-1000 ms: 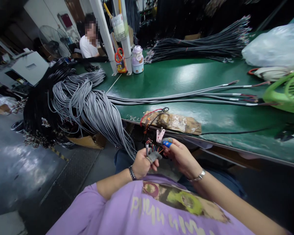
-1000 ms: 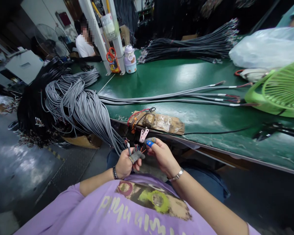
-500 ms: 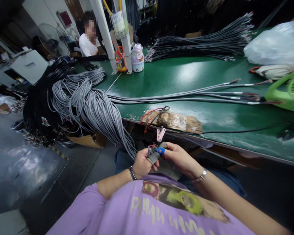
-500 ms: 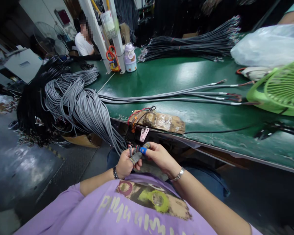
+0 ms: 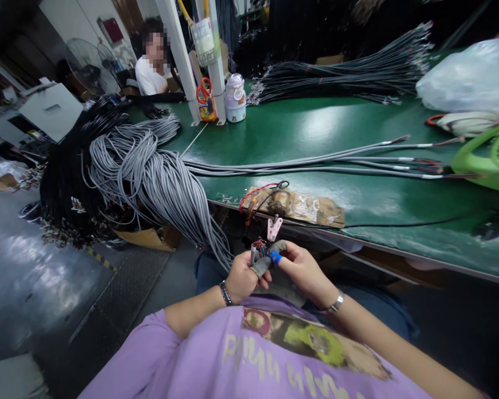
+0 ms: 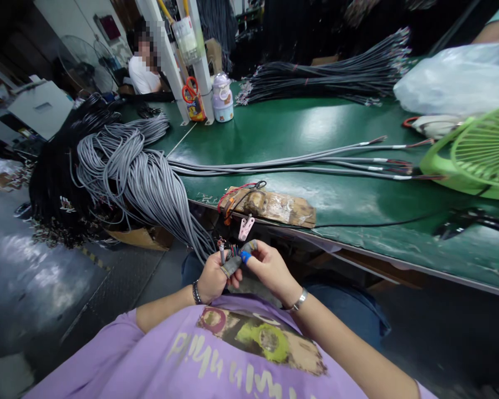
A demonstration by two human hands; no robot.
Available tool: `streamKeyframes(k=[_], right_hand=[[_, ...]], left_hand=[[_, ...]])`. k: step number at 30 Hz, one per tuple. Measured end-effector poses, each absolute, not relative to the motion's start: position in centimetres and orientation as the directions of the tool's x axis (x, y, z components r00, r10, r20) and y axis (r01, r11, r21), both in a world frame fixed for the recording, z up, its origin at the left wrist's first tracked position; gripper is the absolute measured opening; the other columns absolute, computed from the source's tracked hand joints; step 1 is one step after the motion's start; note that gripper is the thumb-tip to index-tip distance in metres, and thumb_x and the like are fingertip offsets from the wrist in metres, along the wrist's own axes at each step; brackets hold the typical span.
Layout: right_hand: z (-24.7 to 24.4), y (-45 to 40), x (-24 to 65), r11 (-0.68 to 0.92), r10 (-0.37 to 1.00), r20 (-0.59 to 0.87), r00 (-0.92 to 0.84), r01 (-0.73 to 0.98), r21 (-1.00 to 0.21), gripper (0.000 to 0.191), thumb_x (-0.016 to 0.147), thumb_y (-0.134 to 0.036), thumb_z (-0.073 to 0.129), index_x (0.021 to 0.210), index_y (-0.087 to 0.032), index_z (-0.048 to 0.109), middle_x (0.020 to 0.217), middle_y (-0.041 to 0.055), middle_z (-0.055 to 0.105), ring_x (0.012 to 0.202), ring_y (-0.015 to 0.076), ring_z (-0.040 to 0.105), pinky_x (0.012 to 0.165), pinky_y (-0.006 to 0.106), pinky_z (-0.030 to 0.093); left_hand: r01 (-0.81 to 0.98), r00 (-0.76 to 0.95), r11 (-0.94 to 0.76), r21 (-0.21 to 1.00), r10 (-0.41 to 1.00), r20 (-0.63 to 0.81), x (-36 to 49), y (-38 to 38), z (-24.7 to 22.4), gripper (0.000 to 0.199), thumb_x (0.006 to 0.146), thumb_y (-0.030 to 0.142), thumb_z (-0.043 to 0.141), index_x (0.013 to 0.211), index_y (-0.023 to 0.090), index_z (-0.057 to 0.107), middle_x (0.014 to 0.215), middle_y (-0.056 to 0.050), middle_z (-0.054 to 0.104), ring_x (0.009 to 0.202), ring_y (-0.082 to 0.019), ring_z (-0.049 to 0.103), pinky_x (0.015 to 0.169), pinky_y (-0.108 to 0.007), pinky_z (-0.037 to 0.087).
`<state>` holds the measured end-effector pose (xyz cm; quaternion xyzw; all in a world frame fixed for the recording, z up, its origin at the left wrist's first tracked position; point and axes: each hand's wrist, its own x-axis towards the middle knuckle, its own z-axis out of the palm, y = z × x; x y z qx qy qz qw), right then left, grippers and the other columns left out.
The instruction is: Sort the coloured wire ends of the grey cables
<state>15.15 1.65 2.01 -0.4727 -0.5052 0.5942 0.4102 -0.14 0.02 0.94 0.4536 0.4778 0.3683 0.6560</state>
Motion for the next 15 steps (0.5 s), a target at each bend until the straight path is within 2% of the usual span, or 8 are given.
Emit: streamKeyframes(k=[2,6,12,15], right_hand=[[1.92,1.54,15.25,-0.104,0.968,-0.103,-0.229,0.004,-0.995,0.023,0.072,-0.04,0.067,0.073,-0.02,0.056,0.07,0.0016,0.06,0.066,0.0158,0.052,0.066,0.03,0.044],[1.93,1.63,15.39,-0.109,0.956,-0.118,-0.27,0.047,-0.993,0.025,0.072,-0.042,0.067,0.073,-0.02,0.056,0.072,0.0021,0.061,0.067,0.0165,0.053,0.066,0.03,0.045],[1.48,2.01,15.52,-0.138,0.967,-0.14,-0.215,0.023,-0.99,0.021,0.068,-0.036,0.067,0.068,-0.019,0.056,0.065,-0.0009,0.055,0.062,0.0133,0.047,0.06,0.027,0.04],[1.25,2.12,15.51,-0.206,0.967,-0.194,-0.163,-0.058,-0.977,0.023,0.069,-0.04,0.066,0.072,-0.019,0.056,0.066,-0.001,0.054,0.061,0.0123,0.046,0.058,0.026,0.039]], left_hand=[[-0.013,0.333,0.324,0.946,0.893,-0.301,-0.24,0.06,1.0,0.05,0.073,0.064,0.061,0.069,0.015,0.052,0.055,0.0,0.059,0.039,-0.007,0.052,0.036,-0.016,0.033],[0.0,0.369,0.354,0.935,0.869,-0.329,-0.33,-0.1,0.79,0.052,0.068,0.065,0.065,0.068,0.015,0.052,0.054,0.0,0.059,0.038,-0.008,0.052,0.037,-0.017,0.035],[-0.195,0.148,0.329,0.924,0.941,-0.304,-0.12,0.08,0.46,0.047,0.071,0.061,0.065,0.073,0.016,0.053,0.053,0.002,0.058,0.036,-0.007,0.05,0.034,-0.017,0.026],[-0.23,0.123,0.328,0.916,0.944,-0.307,-0.05,0.21,0.5,0.046,0.07,0.059,0.066,0.071,0.015,0.052,0.053,0.003,0.058,0.035,-0.006,0.05,0.033,-0.016,0.025]])
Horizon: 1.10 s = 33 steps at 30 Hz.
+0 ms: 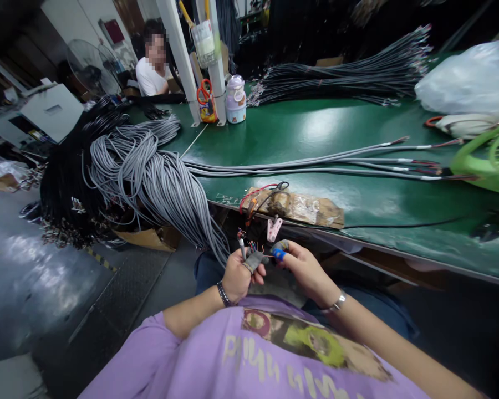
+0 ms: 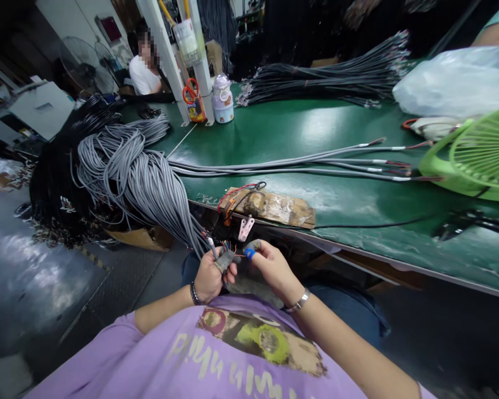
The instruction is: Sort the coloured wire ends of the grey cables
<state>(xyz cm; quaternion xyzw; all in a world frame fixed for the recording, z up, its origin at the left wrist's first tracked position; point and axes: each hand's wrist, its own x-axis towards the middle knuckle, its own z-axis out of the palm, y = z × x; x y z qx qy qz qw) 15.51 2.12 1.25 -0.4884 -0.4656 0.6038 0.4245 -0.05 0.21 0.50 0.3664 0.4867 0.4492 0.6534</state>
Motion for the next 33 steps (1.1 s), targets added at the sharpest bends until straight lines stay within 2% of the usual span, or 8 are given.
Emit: streamKeyframes(k=[5,11,15,18,20,22,26,33], right_hand=[[1.8,2.1,15.1,-0.27,0.949,-0.235,-0.209,-0.163,-0.949,0.036,0.066,-0.044,0.075,0.086,-0.019,0.059,0.083,0.0035,0.064,0.075,0.0162,0.056,0.067,0.028,0.045],[2.6,2.1,14.7,-0.272,0.956,-0.237,-0.174,-0.213,-0.939,0.041,0.054,-0.037,0.085,0.08,-0.019,0.059,0.073,0.0019,0.066,0.07,0.0163,0.059,0.069,0.03,0.046],[1.9,2.6,15.0,-0.263,0.965,-0.257,-0.056,-0.234,-0.936,0.039,0.052,-0.032,0.085,0.08,-0.019,0.062,0.069,-0.001,0.063,0.061,0.0119,0.054,0.058,0.025,0.043],[1.2,3.4,15.7,-0.285,0.943,-0.325,0.065,-0.34,-0.896,0.037,0.055,-0.033,0.084,0.08,-0.019,0.062,0.066,-0.0035,0.059,0.055,0.0085,0.049,0.051,0.021,0.04],[1.0,3.9,16.1,-0.348,0.922,-0.388,0.003,-0.436,-0.83,0.033,0.061,-0.04,0.081,0.078,-0.019,0.061,0.069,-0.0013,0.061,0.059,0.0099,0.053,0.054,0.022,0.044],[1.2,4.4,16.1,-0.435,0.894,-0.424,-0.142,-0.498,-0.75,0.035,0.07,-0.052,0.073,0.077,-0.019,0.062,0.075,0.0024,0.065,0.065,0.0121,0.057,0.059,0.023,0.048],[2.2,5.2,15.6,-0.511,0.857,-0.365,-0.362,-0.513,-0.69,0.046,0.079,-0.064,0.058,0.083,-0.019,0.067,0.079,0.0043,0.066,0.068,0.0131,0.059,0.06,0.023,0.049],[2.5,5.8,14.5,-0.478,0.877,-0.327,-0.353,-0.562,-0.674,0.039,0.079,-0.056,0.064,0.077,-0.017,0.067,0.073,0.0032,0.065,0.065,0.0135,0.057,0.061,0.025,0.048]], left_hand=[[-0.181,0.189,0.327,0.927,0.937,-0.294,0.0,0.0,0.4,0.046,0.072,0.059,0.066,0.076,0.015,0.055,0.054,0.002,0.059,0.036,-0.006,0.051,0.033,-0.016,0.026],[-0.091,0.257,0.331,0.939,0.919,-0.299,-0.1,0.0,0.3,0.048,0.072,0.061,0.065,0.07,0.014,0.053,0.054,0.001,0.059,0.037,-0.006,0.051,0.034,-0.016,0.029],[-0.146,0.221,0.313,0.938,0.935,-0.278,-0.3,-0.1,0.7,0.046,0.072,0.057,0.067,0.072,0.013,0.056,0.053,0.001,0.058,0.037,-0.006,0.05,0.034,-0.016,0.031],[-0.233,0.194,0.286,0.93,0.95,-0.244,-0.5,-0.1,1.4,0.042,0.073,0.053,0.069,0.077,0.012,0.06,0.053,0.002,0.058,0.035,-0.006,0.049,0.034,-0.016,0.033],[-0.274,0.2,0.283,0.919,0.952,-0.233,-0.5,0.1,2.0,0.041,0.072,0.051,0.07,0.076,0.011,0.061,0.052,0.002,0.058,0.035,-0.006,0.049,0.033,-0.016,0.032],[-0.313,0.206,0.289,0.905,0.95,-0.233,-0.3,0.4,2.7,0.041,0.071,0.05,0.071,0.074,0.011,0.061,0.051,0.001,0.058,0.033,-0.006,0.048,0.032,-0.016,0.029],[-0.367,0.208,0.294,0.883,0.951,-0.23,0.4,1.0,3.6,0.04,0.07,0.049,0.072,0.07,0.011,0.061,0.048,0.001,0.056,0.032,-0.006,0.046,0.03,-0.016,0.027],[-0.379,0.213,0.3,0.876,0.949,-0.232,1.0,1.3,3.5,0.038,0.069,0.047,0.072,0.07,0.011,0.06,0.048,0.002,0.056,0.032,-0.006,0.045,0.03,-0.016,0.031]])
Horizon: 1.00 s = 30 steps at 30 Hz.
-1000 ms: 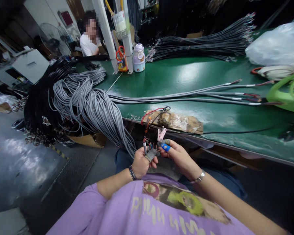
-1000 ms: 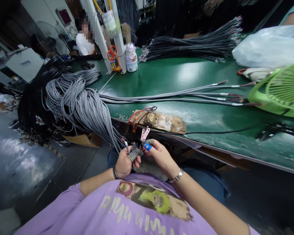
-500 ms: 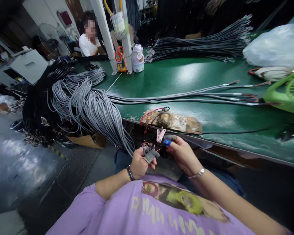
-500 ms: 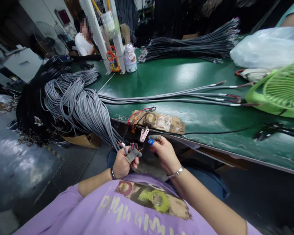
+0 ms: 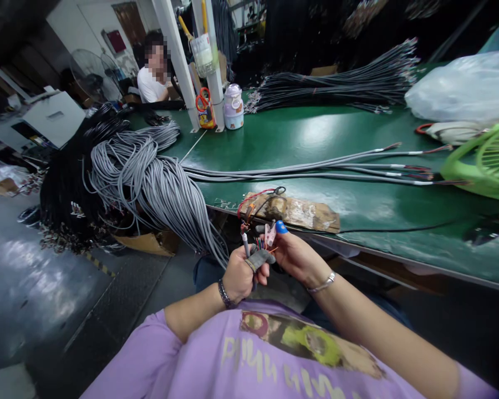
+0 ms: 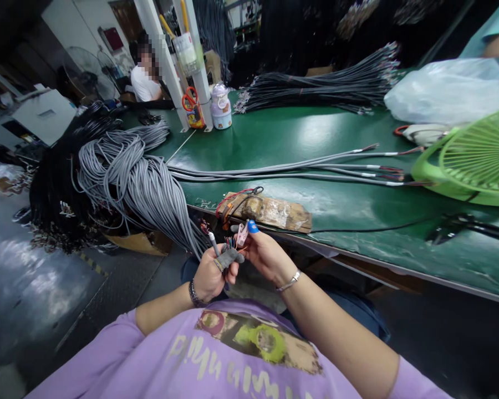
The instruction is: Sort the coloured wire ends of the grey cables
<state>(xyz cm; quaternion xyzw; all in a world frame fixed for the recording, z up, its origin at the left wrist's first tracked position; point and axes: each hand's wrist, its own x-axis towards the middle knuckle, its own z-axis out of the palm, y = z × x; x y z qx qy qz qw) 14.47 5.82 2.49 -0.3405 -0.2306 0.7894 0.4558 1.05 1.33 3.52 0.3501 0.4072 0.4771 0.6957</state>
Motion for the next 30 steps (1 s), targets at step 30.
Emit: streamKeyframes(k=[30], right_hand=[[2.7,2.9,14.8,-0.458,0.847,-0.299,-0.44,-0.317,-0.83,0.031,0.064,-0.036,0.081,0.075,-0.015,0.062,0.066,0.0002,0.061,0.057,0.0104,0.051,0.058,0.025,0.04]], left_hand=[[-0.265,0.217,0.341,0.902,0.933,-0.289,-0.3,0.1,1.8,0.045,0.068,0.055,0.072,0.072,0.012,0.06,0.049,0.002,0.056,0.032,-0.006,0.045,0.032,-0.016,0.03]])
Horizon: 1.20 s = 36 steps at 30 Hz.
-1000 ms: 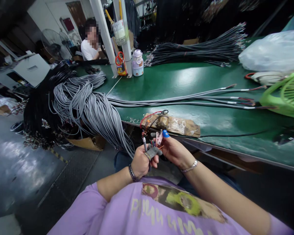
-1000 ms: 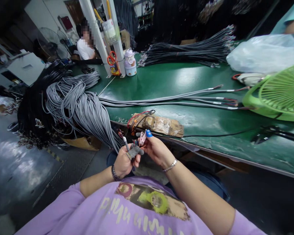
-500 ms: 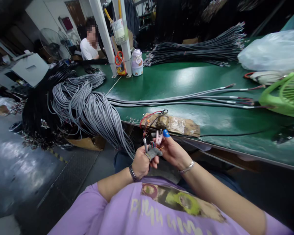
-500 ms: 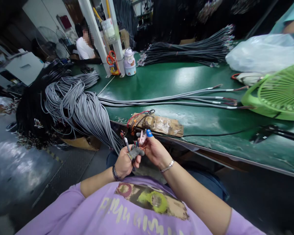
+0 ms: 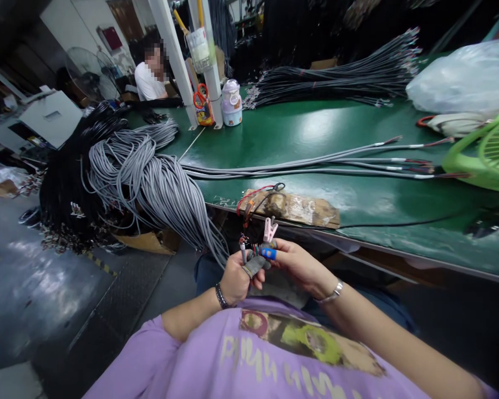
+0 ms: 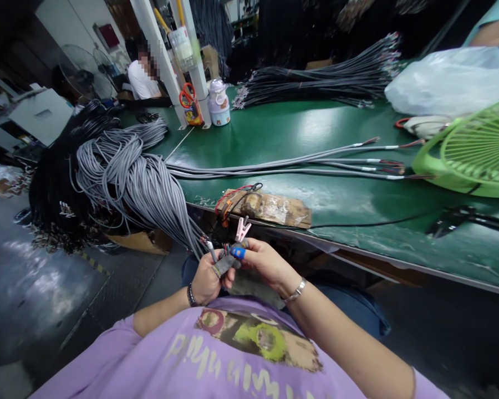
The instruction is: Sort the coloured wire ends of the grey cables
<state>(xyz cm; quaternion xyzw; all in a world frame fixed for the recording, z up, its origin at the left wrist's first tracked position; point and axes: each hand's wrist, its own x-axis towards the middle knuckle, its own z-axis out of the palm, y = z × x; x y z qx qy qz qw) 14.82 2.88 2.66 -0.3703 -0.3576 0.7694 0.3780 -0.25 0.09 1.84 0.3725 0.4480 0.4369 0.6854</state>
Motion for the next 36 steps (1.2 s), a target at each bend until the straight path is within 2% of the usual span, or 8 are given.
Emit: streamKeyframes(k=[3,7,11,14,19,25,30,36], right_hand=[[2.3,2.9,14.6,-0.426,0.885,-0.31,-0.347,-0.336,-0.84,0.029,0.064,-0.033,0.081,0.065,-0.015,0.057,0.058,-0.0023,0.055,0.054,0.0087,0.047,0.054,0.023,0.037],[1.4,3.8,15.1,-0.479,0.876,-0.43,-0.22,-0.509,-0.715,0.022,0.07,-0.029,0.075,0.067,-0.018,0.057,0.057,-0.0042,0.052,0.051,0.0079,0.045,0.051,0.021,0.041],[1.7,4.8,15.6,-0.57,0.821,-0.441,-0.362,-0.535,-0.624,0.03,0.079,-0.048,0.065,0.082,-0.018,0.065,0.077,0.0037,0.065,0.063,0.0121,0.057,0.058,0.024,0.048],[2.4,5.0,15.1,-0.516,0.846,-0.332,-0.418,-0.482,-0.708,0.042,0.071,-0.058,0.07,0.08,-0.018,0.066,0.076,0.0035,0.065,0.062,0.0125,0.056,0.057,0.024,0.047],[2.3,5.1,14.1,-0.207,0.978,-0.184,-0.1,-0.313,-0.927,0.045,0.072,-0.063,0.066,0.069,-0.018,0.064,0.063,0.001,0.061,0.056,0.0116,0.05,0.054,0.024,0.041],[2.2,5.8,13.5,-0.42,0.907,-0.313,-0.282,-0.556,-0.717,0.044,0.071,-0.062,0.068,0.076,-0.018,0.065,0.07,0.0046,0.067,0.06,0.0164,0.058,0.06,0.03,0.048],[2.7,5.8,13.3,-0.387,0.922,-0.289,-0.257,-0.599,-0.701,0.039,0.073,-0.059,0.068,0.073,-0.019,0.063,0.069,0.0049,0.066,0.069,0.0202,0.062,0.067,0.033,0.051],[2.6,5.5,13.4,-0.418,0.908,-0.295,-0.297,-0.599,-0.683,0.046,0.076,-0.066,0.059,0.072,-0.02,0.061,0.066,0.0027,0.063,0.061,0.0157,0.058,0.059,0.028,0.048]], left_hand=[[-0.27,0.2,0.329,0.905,0.939,-0.281,-0.2,0.0,1.9,0.043,0.068,0.053,0.072,0.071,0.012,0.059,0.048,0.002,0.056,0.032,-0.006,0.045,0.032,-0.016,0.03],[-0.301,0.205,0.31,0.902,0.945,-0.256,-0.3,-0.2,2.4,0.042,0.069,0.052,0.073,0.073,0.011,0.062,0.049,0.002,0.056,0.032,-0.006,0.046,0.032,-0.016,0.031],[-0.346,0.213,0.294,0.891,0.949,-0.231,-0.1,0.0,3.2,0.04,0.069,0.05,0.073,0.072,0.011,0.062,0.049,0.001,0.057,0.032,-0.006,0.046,0.031,-0.016,0.029],[-0.392,0.201,0.288,0.874,0.954,-0.224,0.4,0.5,3.8,0.041,0.067,0.05,0.074,0.069,0.011,0.061,0.047,0.001,0.056,0.031,-0.006,0.044,0.031,-0.017,0.028],[-0.395,0.201,0.3,0.869,0.951,-0.237,0.9,1.2,4.2,0.044,0.066,0.052,0.073,0.07,0.01,0.061,0.047,0.002,0.054,0.032,-0.006,0.043,0.032,-0.018,0.029],[-0.373,0.206,0.321,0.871,0.943,-0.26,1.0,1.5,3.5,0.044,0.067,0.053,0.072,0.071,0.012,0.059,0.048,0.003,0.054,0.032,-0.006,0.044,0.032,-0.018,0.028],[-0.34,0.202,0.335,0.879,0.939,-0.28,1.1,1.6,2.6,0.045,0.066,0.056,0.071,0.072,0.013,0.058,0.049,0.003,0.054,0.033,-0.005,0.044,0.032,-0.018,0.027],[-0.334,0.191,0.345,0.877,0.936,-0.296,1.1,1.4,2.4,0.045,0.066,0.056,0.072,0.072,0.013,0.058,0.048,0.004,0.053,0.033,-0.006,0.044,0.032,-0.018,0.028]])
